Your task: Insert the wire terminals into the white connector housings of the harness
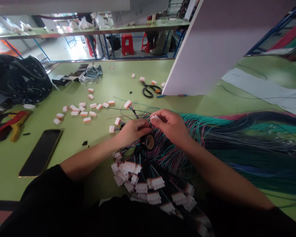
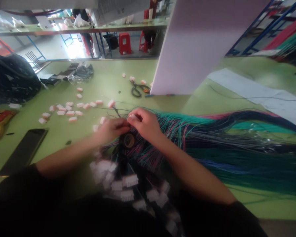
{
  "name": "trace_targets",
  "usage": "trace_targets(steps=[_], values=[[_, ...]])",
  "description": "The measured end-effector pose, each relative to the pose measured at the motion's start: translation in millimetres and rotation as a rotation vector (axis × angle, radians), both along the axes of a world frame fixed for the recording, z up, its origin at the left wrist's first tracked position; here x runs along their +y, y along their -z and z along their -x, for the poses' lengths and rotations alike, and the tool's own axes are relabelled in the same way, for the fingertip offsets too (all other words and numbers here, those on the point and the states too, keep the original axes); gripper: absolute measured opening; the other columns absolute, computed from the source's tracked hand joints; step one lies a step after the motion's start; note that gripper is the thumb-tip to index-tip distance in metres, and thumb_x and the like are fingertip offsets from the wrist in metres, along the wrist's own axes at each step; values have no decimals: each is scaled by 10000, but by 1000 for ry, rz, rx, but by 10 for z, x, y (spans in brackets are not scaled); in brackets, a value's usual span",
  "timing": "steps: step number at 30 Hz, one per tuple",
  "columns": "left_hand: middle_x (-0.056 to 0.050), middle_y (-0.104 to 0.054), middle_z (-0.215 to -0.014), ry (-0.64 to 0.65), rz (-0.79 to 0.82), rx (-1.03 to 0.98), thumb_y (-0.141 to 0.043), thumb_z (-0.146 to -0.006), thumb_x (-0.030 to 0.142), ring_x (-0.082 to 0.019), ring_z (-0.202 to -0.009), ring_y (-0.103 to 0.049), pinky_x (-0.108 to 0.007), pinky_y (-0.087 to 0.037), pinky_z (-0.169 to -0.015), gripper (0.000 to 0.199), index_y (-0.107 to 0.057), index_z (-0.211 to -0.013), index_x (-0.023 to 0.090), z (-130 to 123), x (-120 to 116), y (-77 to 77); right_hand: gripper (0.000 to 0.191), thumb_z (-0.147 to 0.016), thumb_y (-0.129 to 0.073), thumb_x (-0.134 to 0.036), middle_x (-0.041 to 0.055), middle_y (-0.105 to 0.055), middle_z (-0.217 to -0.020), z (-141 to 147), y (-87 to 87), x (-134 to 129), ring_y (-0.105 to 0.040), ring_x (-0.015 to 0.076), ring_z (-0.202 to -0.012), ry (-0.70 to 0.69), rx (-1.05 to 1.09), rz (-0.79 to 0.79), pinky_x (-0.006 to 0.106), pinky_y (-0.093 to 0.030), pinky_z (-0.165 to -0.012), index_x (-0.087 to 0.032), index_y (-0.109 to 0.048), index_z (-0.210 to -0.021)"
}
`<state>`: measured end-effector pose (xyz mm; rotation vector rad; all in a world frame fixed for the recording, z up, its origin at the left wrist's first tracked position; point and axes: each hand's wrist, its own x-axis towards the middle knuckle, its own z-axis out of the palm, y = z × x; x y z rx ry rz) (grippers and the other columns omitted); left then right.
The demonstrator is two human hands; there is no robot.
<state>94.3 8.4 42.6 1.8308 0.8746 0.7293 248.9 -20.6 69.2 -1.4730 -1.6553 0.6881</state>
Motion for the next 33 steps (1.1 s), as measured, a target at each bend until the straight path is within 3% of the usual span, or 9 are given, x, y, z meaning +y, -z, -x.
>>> trace_targets(steps=[4,8,12,17,19,22,24,27,33], values=[[4,-555,-642,-98,-91,26,-525,-787,219,-117,-599,-462,-253,-362,-607,125,-598,-697,174,-37,-107,60,144,-750,-544,-308,55,-652,-802,47,20,-6,-557,171,-718,72,-93,-74,313,-413,-656,-186,-612,-785],[-5,-583,-672,-83,-100,-2,-537,-767,177,-127,-643,-498,-261,-380,-646,95,-626,-733,176,-48,-105,75,121,-742,-558,-290,41,-641,-735,16,-60,18,-551,168,-691,71,-251,-61,307,-396,-646,-186,-621,-748],[3,-577,-632,11,99,-71,-627,-712,210,-123,-609,-496,-270,-390,-618,57,-655,-730,164,-53,-1,41,103,-731,-575,-273,28,-625,-683,-46,-186,58,-540,150,-656,-36,-247,58,298,-395,-632,-179,-606,-702],[3,-594,-659,119,363,-257,-670,-656,196,-104,-628,-524,-249,-406,-595,91,-662,-735,150,-74,69,25,95,-734,-568,-265,19,-638,-736,-103,-237,88,-556,149,-699,-209,-192,65,293,-420,-656,-189,-620,-755],[19,-578,-627,104,426,-290,-677,-632,184,-74,-561,-492,-219,-374,-528,112,-649,-735,149,-72,75,36,119,-747,-561,-287,23,-640,-766,-114,-216,94,-564,155,-723,-214,-172,53,299,-431,-674,-193,-620,-790],[49,-527,-533,-18,479,-331,-690,-622,199,-34,-436,-413,-195,-306,-435,113,-609,-684,150,-67,87,76,211,-752,-575,-350,28,-620,-806,-87,-157,49,-560,149,-708,-150,-146,-13,300,-439,-674,-200,-588,-899],[55,-496,-479,-112,480,-361,-686,-645,229,-27,-399,-400,-194,-302,-416,137,-573,-629,152,-64,100,105,230,-739,-594,-388,24,-597,-763,-31,-99,-22,-541,146,-664,-112,-230,-41,296,-426,-637,-200,-558,-866],[49,-495,-465,-170,438,-360,-653,-686,246,-37,-405,-437,-198,-337,-431,180,-534,-584,156,-46,120,117,206,-737,-600,-374,44,-602,-743,68,7,-124,-540,172,-673,-168,-477,-32,308,-400,-632,-192,-534,-807],[39,-483,-455,-102,219,-93,-578,-739,232,-70,-434,-429,-226,-338,-477,182,-525,-571,185,44,128,61,181,-770,-497,-233,54,-633,-727,105,95,-93,-567,193,-676,-183,-686,-29,324,-364,-680,-174,-556,-930]])
